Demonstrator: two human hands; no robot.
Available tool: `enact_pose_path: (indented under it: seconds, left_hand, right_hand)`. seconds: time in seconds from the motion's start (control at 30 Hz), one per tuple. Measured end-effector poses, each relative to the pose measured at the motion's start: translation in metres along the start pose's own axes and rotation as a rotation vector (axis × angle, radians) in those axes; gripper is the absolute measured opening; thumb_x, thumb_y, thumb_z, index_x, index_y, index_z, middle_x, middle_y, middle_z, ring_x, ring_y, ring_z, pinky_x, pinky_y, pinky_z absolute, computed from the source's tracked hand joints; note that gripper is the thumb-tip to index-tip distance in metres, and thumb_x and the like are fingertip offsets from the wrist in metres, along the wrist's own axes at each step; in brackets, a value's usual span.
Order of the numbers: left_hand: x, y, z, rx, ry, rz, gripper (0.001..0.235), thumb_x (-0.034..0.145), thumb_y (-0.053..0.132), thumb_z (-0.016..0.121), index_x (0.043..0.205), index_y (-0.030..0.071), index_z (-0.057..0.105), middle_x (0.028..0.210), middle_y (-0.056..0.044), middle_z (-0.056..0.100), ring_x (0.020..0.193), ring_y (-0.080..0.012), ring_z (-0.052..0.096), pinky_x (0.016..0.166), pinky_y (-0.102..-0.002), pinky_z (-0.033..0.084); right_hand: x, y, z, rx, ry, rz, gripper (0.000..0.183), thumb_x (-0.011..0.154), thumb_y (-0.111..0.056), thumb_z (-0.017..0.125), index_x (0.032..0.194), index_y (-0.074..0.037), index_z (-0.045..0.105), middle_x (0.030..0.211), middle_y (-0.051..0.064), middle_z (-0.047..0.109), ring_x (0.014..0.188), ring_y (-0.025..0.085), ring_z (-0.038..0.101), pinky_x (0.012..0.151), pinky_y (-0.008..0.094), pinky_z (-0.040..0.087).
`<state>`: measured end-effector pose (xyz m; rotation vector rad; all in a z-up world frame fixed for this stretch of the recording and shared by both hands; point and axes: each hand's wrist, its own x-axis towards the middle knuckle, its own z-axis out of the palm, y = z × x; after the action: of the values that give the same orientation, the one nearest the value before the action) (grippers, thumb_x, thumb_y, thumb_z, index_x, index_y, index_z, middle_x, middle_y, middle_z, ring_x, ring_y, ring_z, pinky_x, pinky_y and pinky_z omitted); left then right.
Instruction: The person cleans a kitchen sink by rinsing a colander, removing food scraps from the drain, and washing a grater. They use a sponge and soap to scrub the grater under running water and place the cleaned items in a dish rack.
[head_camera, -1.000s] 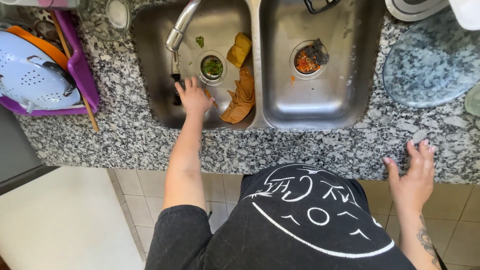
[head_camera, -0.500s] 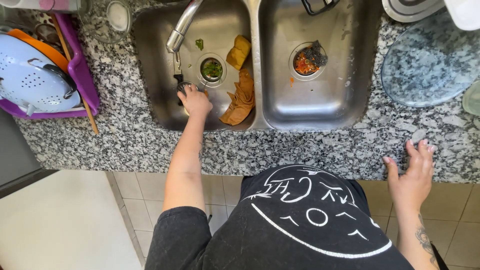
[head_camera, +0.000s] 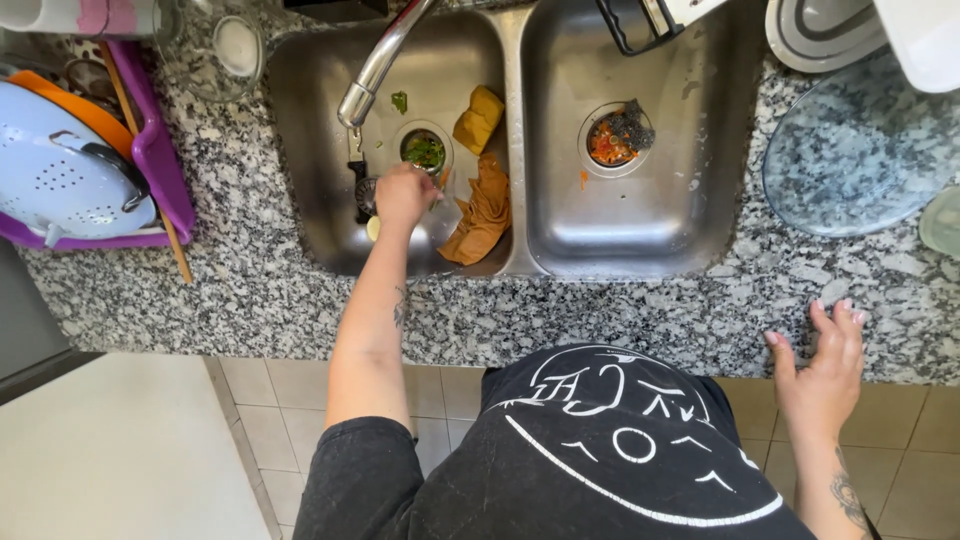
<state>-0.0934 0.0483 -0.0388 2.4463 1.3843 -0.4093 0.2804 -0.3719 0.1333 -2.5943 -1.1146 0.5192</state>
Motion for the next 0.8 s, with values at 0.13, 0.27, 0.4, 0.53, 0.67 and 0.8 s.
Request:
enact_pose_path:
  seconds: [0.13, 0.27, 0.4, 0.53, 0.67, 0.8]
  left_hand:
    - [0.031, -0.015, -0.007, -0.353, 0.267, -0.080, 0.030, 0.075, 0.026, 0.079, 0.091, 0.009, 0.060, 0.088, -0.009, 0.060, 0.079, -0.0265, 0.057, 0.057, -0.039, 0.043]
    - [0.063, -0.015, -0.013, -0.332, 0.297, -0.113, 0.057, 0.086, 0.006, 0.061, 0.138, 0.010, 0.037, 0.133, -0.013, 0.044, 0.119, -0.0336, 0.047, 0.091, -0.044, 0.044]
    - [0.080, -0.025, 0.009, -0.224, 0.258, -0.032, 0.052, 0.083, -0.005, 0.054, 0.134, 0.004, 0.046, 0.140, -0.016, 0.041, 0.120, -0.0362, 0.048, 0.090, -0.046, 0.044]
    - [0.055, -0.026, 0.022, -0.105, 0.301, 0.038, 0.043, 0.072, -0.017, 0.047, 0.108, 0.001, 0.059, 0.107, -0.018, 0.053, 0.089, -0.0356, 0.053, 0.063, -0.045, 0.047]
    - [0.026, -0.027, 0.013, -0.301, 0.155, 0.122, 0.022, 0.075, -0.007, 0.057, 0.093, 0.003, 0.064, 0.093, -0.016, 0.061, 0.084, -0.0345, 0.057, 0.066, -0.045, 0.045]
    - [0.016, -0.041, -0.005, -0.401, 0.384, -0.158, 0.035, 0.072, 0.003, 0.065, 0.104, 0.016, 0.059, 0.103, -0.007, 0.061, 0.098, -0.0303, 0.055, 0.084, -0.040, 0.042]
  right_hand:
    - [0.003, -0.006, -0.002, -0.024, -0.006, 0.014, 0.056, 0.093, -0.029, 0.057, 0.138, 0.002, 0.046, 0.148, 0.027, 0.037, 0.139, 0.040, 0.025, 0.105, 0.056, 0.028]
    - [0.005, -0.011, -0.006, -0.034, -0.037, 0.047, 0.058, 0.091, -0.031, 0.057, 0.138, 0.001, 0.046, 0.148, 0.026, 0.037, 0.139, 0.039, 0.027, 0.104, 0.056, 0.028]
    - [0.005, -0.006, -0.002, -0.034, -0.036, 0.048, 0.058, 0.090, -0.030, 0.058, 0.137, 0.001, 0.046, 0.148, 0.027, 0.037, 0.140, 0.039, 0.027, 0.105, 0.055, 0.028]
    - [0.006, -0.008, -0.001, -0.041, -0.045, 0.048, 0.057, 0.090, -0.031, 0.057, 0.137, 0.001, 0.047, 0.148, 0.027, 0.037, 0.138, 0.040, 0.028, 0.103, 0.057, 0.030]
    - [0.004, -0.005, 0.001, -0.038, -0.015, 0.012, 0.055, 0.092, -0.028, 0.057, 0.136, 0.004, 0.046, 0.148, 0.029, 0.037, 0.139, 0.042, 0.026, 0.105, 0.057, 0.028]
    - [0.007, -0.011, -0.001, -0.033, -0.035, 0.050, 0.055, 0.093, -0.028, 0.056, 0.136, 0.004, 0.046, 0.148, 0.028, 0.035, 0.139, 0.042, 0.025, 0.105, 0.057, 0.027]
